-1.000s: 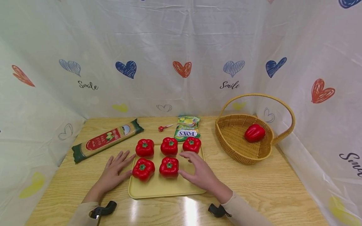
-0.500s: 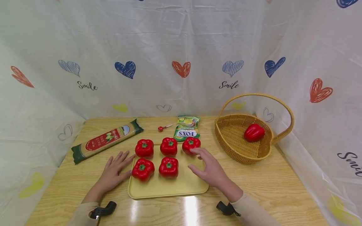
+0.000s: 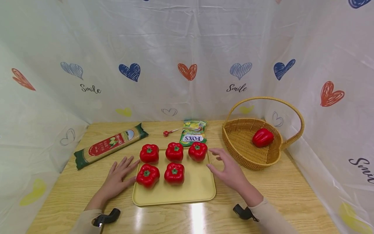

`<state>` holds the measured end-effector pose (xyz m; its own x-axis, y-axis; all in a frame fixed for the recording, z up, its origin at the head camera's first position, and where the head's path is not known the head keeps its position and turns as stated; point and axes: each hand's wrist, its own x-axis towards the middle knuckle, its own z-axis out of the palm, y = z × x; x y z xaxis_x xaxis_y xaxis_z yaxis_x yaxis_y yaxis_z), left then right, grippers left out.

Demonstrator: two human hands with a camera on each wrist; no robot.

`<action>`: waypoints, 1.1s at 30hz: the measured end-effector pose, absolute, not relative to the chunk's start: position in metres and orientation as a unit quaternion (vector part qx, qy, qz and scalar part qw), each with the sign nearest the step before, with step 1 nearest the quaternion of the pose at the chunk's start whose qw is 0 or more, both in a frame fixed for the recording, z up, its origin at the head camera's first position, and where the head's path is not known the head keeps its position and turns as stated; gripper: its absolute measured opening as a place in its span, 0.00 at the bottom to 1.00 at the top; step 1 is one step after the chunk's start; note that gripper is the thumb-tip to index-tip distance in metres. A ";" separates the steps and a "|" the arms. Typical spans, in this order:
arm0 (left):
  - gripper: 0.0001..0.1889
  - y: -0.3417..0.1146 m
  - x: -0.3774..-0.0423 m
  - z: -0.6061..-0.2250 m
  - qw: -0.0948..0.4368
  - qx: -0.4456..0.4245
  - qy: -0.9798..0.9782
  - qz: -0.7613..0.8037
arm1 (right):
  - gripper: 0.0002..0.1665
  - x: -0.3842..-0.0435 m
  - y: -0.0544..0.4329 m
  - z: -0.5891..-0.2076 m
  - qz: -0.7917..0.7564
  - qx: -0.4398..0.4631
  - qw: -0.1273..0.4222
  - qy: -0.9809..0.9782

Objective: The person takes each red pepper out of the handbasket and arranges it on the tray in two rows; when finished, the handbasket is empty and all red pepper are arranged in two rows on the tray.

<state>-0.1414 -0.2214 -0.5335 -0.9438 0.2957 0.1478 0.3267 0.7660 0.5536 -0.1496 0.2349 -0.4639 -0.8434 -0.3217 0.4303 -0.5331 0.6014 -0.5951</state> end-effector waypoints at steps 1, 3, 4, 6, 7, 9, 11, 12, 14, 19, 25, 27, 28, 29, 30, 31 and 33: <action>0.33 -0.222 -0.141 -0.533 0.025 -0.165 -0.940 -0.298 | 0.31 -0.151 0.238 -0.463 0.372 0.242 0.145 -0.884; 0.33 -0.222 -0.141 -0.533 0.023 -0.165 -0.940 -0.297 | 0.31 -0.152 0.243 -0.463 0.369 0.235 0.149 -0.887; 0.33 -0.222 -0.141 -0.533 0.023 -0.165 -0.940 -0.297 | 0.31 -0.153 0.246 -0.462 0.366 0.231 0.151 -0.889; 0.33 -0.222 -0.141 -0.533 0.023 -0.165 -0.940 -0.298 | 0.30 -0.154 0.252 -0.461 0.365 0.222 0.152 -0.891; 0.33 -0.222 -0.141 -0.533 0.023 -0.165 -0.940 -0.299 | 0.30 -0.155 0.255 -0.460 0.367 0.217 0.152 -0.892; 0.33 -0.222 -0.141 -0.533 0.023 -0.166 -0.939 -0.300 | 0.29 -0.156 0.260 -0.459 0.365 0.207 0.151 -0.895; 0.33 -0.222 -0.141 -0.533 0.024 -0.166 -0.939 -0.300 | 0.28 -0.157 0.266 -0.458 0.364 0.200 0.153 -0.897; 0.33 -0.222 -0.141 -0.533 0.024 -0.166 -0.939 -0.300 | 0.28 -0.158 0.268 -0.457 0.366 0.198 0.152 -0.897; 0.33 -0.222 -0.141 -0.533 0.024 -0.165 -0.939 -0.300 | 0.28 -0.159 0.274 -0.456 0.360 0.192 0.156 -0.899; 0.33 -0.222 -0.142 -0.533 0.024 -0.165 -0.939 -0.301 | 0.27 -0.164 0.285 -0.453 0.356 0.176 0.162 -0.903; 0.33 -0.222 -0.142 -0.535 0.025 -0.164 -0.939 -0.302 | 0.27 -0.169 0.296 -0.449 0.357 0.161 0.165 -0.905; 0.34 -0.222 -0.143 -0.535 0.022 -0.163 -0.939 -0.301 | 0.27 -0.170 0.299 -0.447 0.356 0.155 0.167 -0.906; 0.34 -0.222 -0.143 -0.536 0.020 -0.161 -0.940 -0.300 | 0.27 -0.171 0.301 -0.446 0.355 0.152 0.168 -0.907; 0.34 -0.223 -0.143 -0.536 0.018 -0.160 -0.940 -0.300 | 0.26 -0.172 0.303 -0.446 0.355 0.148 0.167 -0.908; 0.34 -0.223 -0.143 -0.536 0.015 -0.159 -0.941 -0.299 | 0.26 -0.173 0.304 -0.445 0.354 0.145 0.167 -0.909; 0.34 -0.223 -0.144 -0.537 0.014 -0.159 -0.941 -0.298 | 0.26 -0.174 0.306 -0.444 0.353 0.141 0.166 -0.910; 0.34 -0.223 -0.144 -0.538 0.013 -0.158 -0.941 -0.298 | 0.27 -0.176 0.311 -0.444 0.349 0.133 0.161 -0.913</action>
<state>-0.1438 -0.2234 -0.5378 -0.9496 0.2899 0.1188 0.3056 0.7729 0.5561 -0.1763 0.3106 -0.4440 -0.9128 -0.1304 0.3869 -0.3553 0.7206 -0.5953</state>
